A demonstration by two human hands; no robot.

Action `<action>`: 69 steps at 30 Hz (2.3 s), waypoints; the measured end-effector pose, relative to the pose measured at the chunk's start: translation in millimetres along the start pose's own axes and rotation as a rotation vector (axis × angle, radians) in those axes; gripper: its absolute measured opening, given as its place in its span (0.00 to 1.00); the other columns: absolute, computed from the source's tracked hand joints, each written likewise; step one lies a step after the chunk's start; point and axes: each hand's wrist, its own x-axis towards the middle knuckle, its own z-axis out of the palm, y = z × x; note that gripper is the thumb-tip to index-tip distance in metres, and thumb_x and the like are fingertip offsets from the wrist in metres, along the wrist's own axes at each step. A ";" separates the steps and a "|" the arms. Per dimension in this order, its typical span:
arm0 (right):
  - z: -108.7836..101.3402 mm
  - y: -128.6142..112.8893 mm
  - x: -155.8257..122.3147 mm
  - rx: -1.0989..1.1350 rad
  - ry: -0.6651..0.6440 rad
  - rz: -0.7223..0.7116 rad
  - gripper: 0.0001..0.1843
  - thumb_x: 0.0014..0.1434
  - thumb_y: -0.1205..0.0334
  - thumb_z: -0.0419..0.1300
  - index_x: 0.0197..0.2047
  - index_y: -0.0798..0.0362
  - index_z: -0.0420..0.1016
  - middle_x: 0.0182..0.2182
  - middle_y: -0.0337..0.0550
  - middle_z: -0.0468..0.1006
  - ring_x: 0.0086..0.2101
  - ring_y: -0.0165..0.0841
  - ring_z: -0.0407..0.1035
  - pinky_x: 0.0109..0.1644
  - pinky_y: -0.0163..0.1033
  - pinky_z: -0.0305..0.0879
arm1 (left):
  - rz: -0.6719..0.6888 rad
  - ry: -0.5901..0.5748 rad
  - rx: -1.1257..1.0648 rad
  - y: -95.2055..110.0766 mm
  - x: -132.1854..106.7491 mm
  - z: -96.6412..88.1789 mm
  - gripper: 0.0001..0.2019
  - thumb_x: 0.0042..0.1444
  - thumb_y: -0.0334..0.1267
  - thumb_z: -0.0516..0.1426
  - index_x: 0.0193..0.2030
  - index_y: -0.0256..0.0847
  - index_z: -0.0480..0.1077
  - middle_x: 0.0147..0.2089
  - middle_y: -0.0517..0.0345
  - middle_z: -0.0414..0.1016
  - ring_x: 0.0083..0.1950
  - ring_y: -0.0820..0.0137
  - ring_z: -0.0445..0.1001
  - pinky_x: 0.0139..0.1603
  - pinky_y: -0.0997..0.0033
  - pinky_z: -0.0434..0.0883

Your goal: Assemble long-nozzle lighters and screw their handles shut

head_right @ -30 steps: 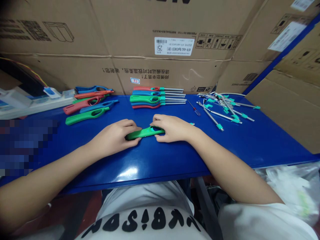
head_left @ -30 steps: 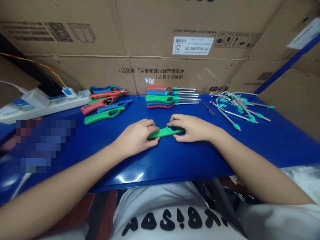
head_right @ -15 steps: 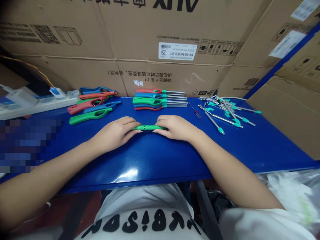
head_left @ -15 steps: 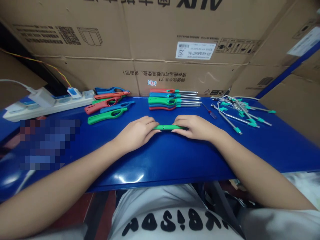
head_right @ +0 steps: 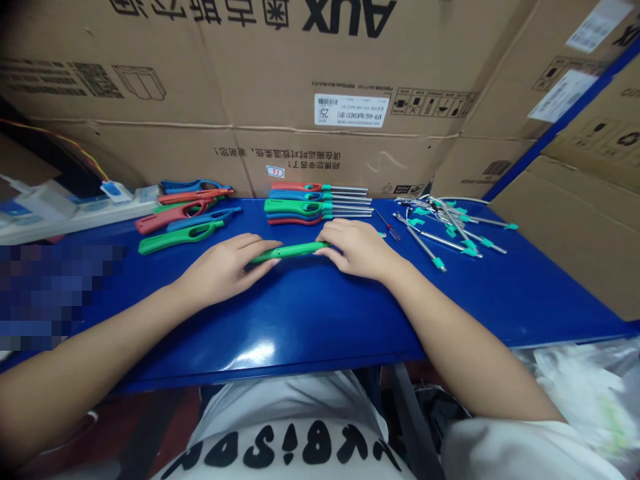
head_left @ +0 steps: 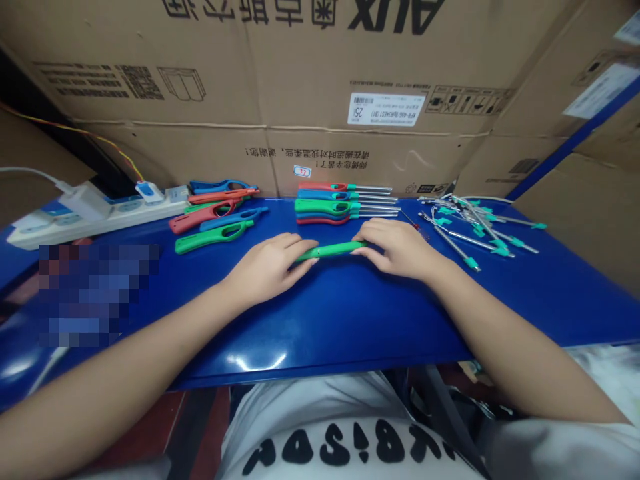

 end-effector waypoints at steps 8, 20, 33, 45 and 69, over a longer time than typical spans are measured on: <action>3.2 0.1 1.1 0.087 -0.058 -0.065 0.14 0.69 0.54 0.59 0.48 0.55 0.78 0.41 0.51 0.81 0.42 0.41 0.73 0.48 0.46 0.65 | -0.175 -0.065 -0.384 6.9 2.3 -0.9 0.19 0.70 0.49 0.51 0.45 0.38 0.77 0.42 0.52 0.81 0.41 0.64 0.78 0.45 0.67 0.72; 10.1 -3.6 2.3 0.002 -0.063 -0.091 0.13 0.71 0.57 0.56 0.47 0.55 0.79 0.40 0.50 0.82 0.42 0.41 0.70 0.46 0.44 0.60 | -0.412 -0.198 -0.570 0.6 5.6 -1.6 0.23 0.68 0.57 0.50 0.44 0.40 0.77 0.32 0.57 0.78 0.31 0.68 0.75 0.33 0.71 0.69; -0.5 12.4 -2.3 -0.052 -0.102 0.068 0.19 0.68 0.54 0.59 0.59 0.53 0.74 0.53 0.54 0.78 0.53 0.48 0.69 0.56 0.51 0.62 | -0.059 -0.149 0.185 1.0 0.4 -5.6 0.21 0.74 0.49 0.46 0.61 0.41 0.71 0.50 0.52 0.79 0.45 0.61 0.81 0.35 0.68 0.71; -19.4 52.6 -19.0 -0.187 -0.103 0.192 0.11 0.67 0.59 0.58 0.42 0.52 0.81 0.44 0.51 0.83 0.47 0.47 0.73 0.51 0.52 0.61 | -0.106 -0.108 0.203 -2.0 0.6 -9.4 0.22 0.73 0.50 0.45 0.59 0.41 0.72 0.51 0.50 0.80 0.45 0.61 0.81 0.34 0.69 0.71; 13.4 -10.2 -0.6 -0.165 0.116 -0.280 0.16 0.74 0.62 0.49 0.46 0.61 0.76 0.32 0.51 0.77 0.33 0.38 0.66 0.39 0.41 0.63 | 0.098 0.013 -0.198 -1.4 -5.6 -4.0 0.16 0.71 0.43 0.52 0.48 0.34 0.76 0.40 0.51 0.80 0.39 0.65 0.79 0.41 0.69 0.73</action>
